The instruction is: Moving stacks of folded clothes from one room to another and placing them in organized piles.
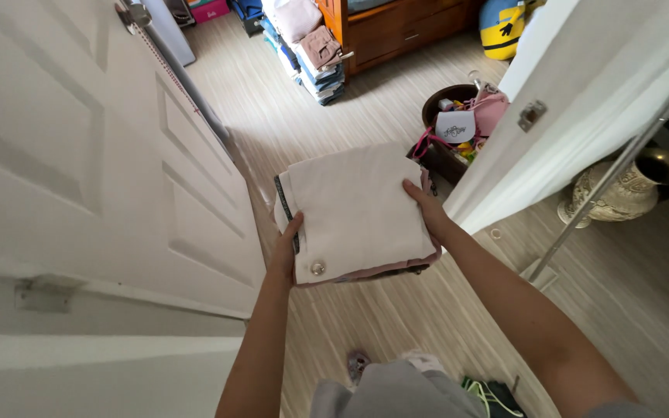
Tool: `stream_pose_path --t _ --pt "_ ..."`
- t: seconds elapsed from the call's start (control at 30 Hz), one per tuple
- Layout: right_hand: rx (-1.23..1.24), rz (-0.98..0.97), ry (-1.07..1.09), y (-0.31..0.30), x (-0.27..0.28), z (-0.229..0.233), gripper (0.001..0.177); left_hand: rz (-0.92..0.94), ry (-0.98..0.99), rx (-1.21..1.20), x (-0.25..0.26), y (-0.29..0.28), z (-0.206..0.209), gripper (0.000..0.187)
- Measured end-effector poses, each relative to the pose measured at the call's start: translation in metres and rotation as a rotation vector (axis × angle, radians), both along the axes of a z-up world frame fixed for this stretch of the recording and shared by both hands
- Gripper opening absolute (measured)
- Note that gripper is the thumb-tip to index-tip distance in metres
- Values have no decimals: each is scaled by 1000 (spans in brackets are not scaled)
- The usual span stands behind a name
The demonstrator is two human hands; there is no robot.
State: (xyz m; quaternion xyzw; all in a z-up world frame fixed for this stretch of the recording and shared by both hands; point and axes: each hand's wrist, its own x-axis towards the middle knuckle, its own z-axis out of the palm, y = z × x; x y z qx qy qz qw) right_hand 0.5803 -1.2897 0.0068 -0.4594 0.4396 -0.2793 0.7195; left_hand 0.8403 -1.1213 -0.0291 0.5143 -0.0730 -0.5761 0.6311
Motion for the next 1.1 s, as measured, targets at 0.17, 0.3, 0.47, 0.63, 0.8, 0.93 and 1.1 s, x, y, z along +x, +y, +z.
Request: stream_pose_path --t 0.17,0.3,0.47,0.63,0.8,0.93,1.1 --pt "-78 -13 -20 -38 25 -48 117 19 8 -33 32 -22 -21 79" --pt "-28 -17 -46 -51 51 -43 115 35 -19 53 55 -42 -27 76" --pt "2 -6 -55 -88 79 -58 114 35 9 -20 83 -73 -30 74" --pt "21 27 9 -138 115 -42 113 39 37 -79 112 -122 -30 73" --pt "-50 42 88 -219 146 -61 116 54 22 -67 139 -184 -16 75" --pt "30 48 81 -262 176 -25 120 61 -40 33 163 -235 -11 79" --pt "130 43 -7 -308 204 -5 118 70 -99 44 186 -295 -6 81"
